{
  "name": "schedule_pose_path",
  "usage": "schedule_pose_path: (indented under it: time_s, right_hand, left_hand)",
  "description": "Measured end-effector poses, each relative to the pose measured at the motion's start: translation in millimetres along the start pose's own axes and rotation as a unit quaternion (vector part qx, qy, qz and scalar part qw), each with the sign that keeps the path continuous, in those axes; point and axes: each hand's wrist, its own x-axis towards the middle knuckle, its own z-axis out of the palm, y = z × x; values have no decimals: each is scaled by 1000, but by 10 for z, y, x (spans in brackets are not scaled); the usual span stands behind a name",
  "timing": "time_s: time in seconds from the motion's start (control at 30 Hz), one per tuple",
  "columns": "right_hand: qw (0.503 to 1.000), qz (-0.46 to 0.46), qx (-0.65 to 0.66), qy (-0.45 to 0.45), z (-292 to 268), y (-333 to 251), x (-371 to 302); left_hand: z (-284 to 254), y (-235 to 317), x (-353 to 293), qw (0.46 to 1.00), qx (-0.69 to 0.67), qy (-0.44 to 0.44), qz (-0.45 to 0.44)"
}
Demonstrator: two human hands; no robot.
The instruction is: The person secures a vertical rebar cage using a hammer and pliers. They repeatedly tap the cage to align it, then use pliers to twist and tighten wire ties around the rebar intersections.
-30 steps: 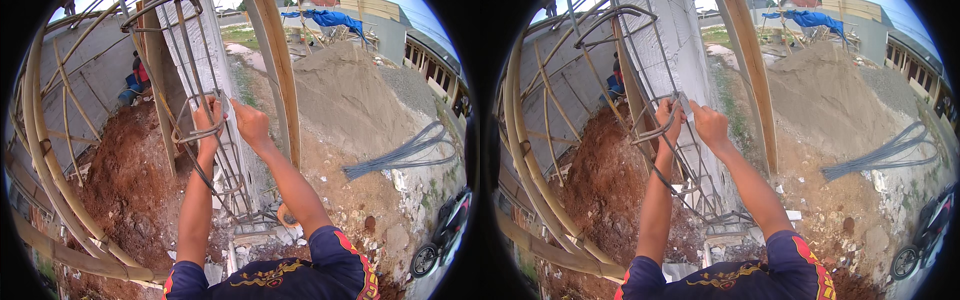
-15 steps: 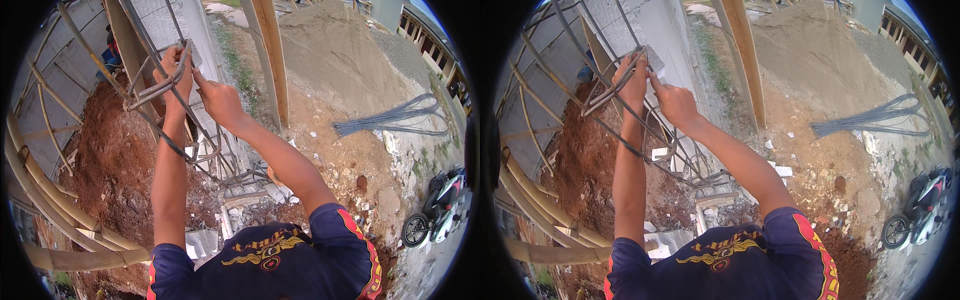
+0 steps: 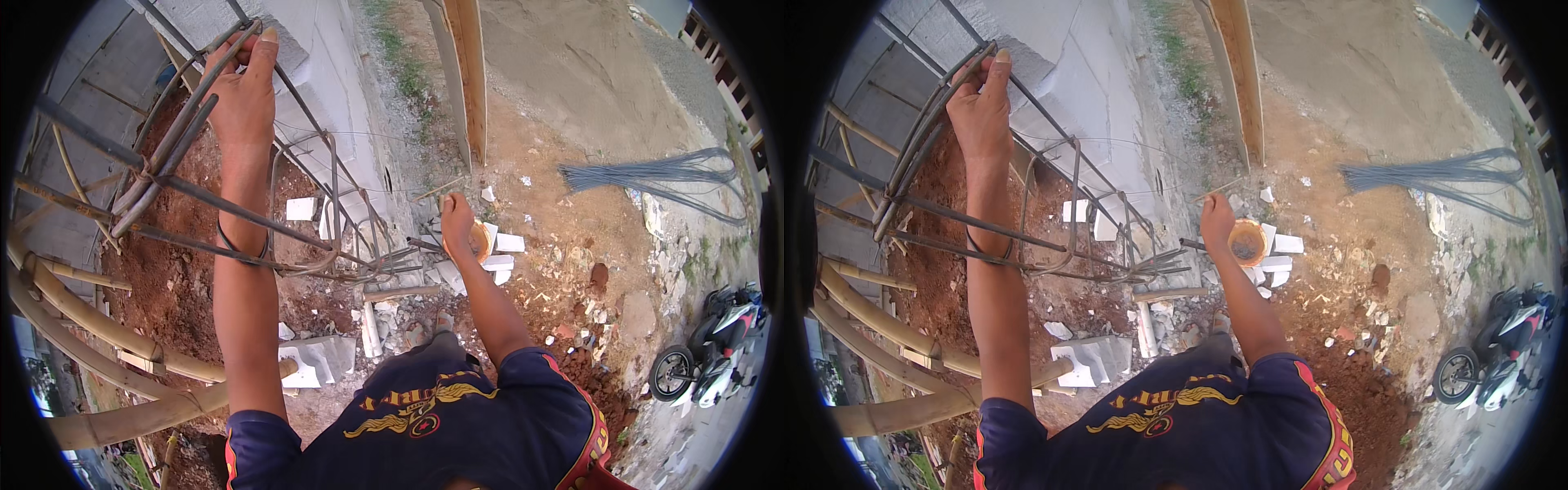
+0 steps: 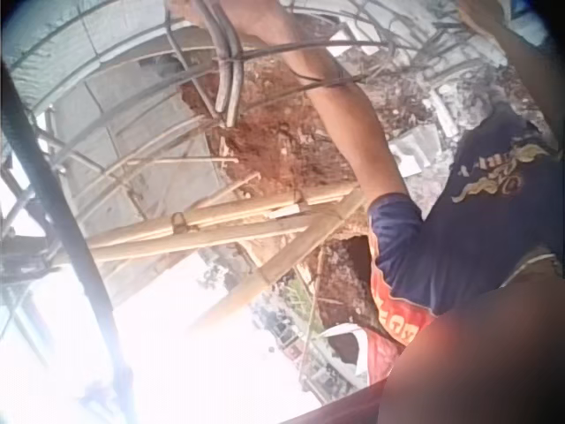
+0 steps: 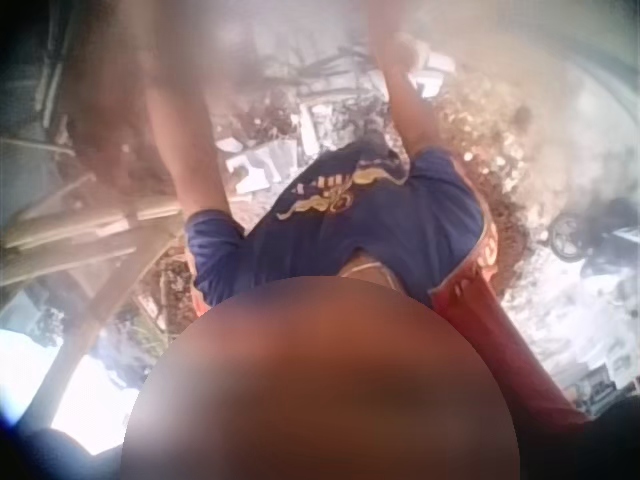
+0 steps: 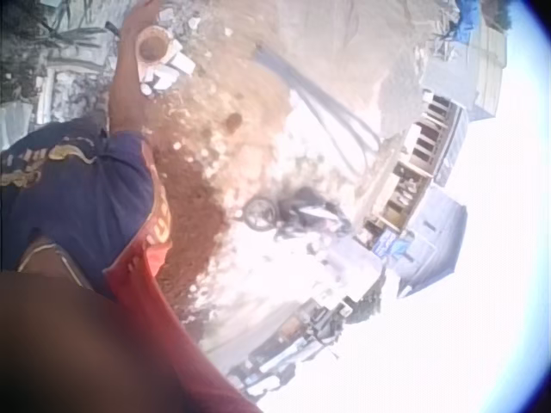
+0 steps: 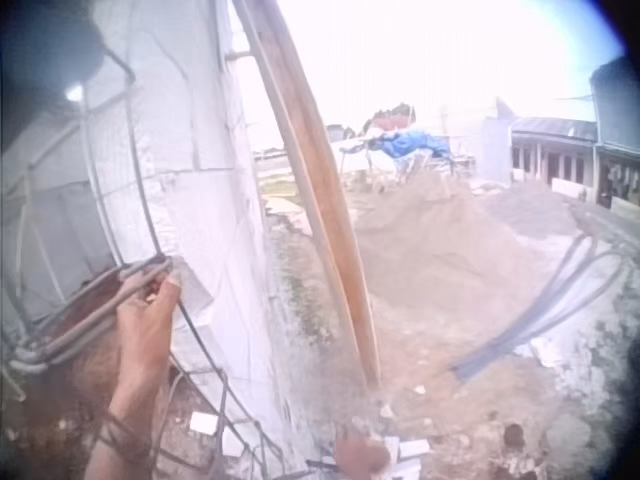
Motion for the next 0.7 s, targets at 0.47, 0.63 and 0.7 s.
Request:
schedule_pose_path:
  time_s: [0.47,0.63,0.7]
  right_hand:
    - [714,-333,-328,-521,1005,1376,-1052]
    - [666,-440,-358,-485,1079,1429,-1106]
    - [713,-380,-274,-522,1087,1428,-1095]
  left_hand:
    - [105,199,-41,992,118,34,30]
    - [100,193,-85,997,75,27,-5]
    - [92,182,-88,997,69,32,-29]
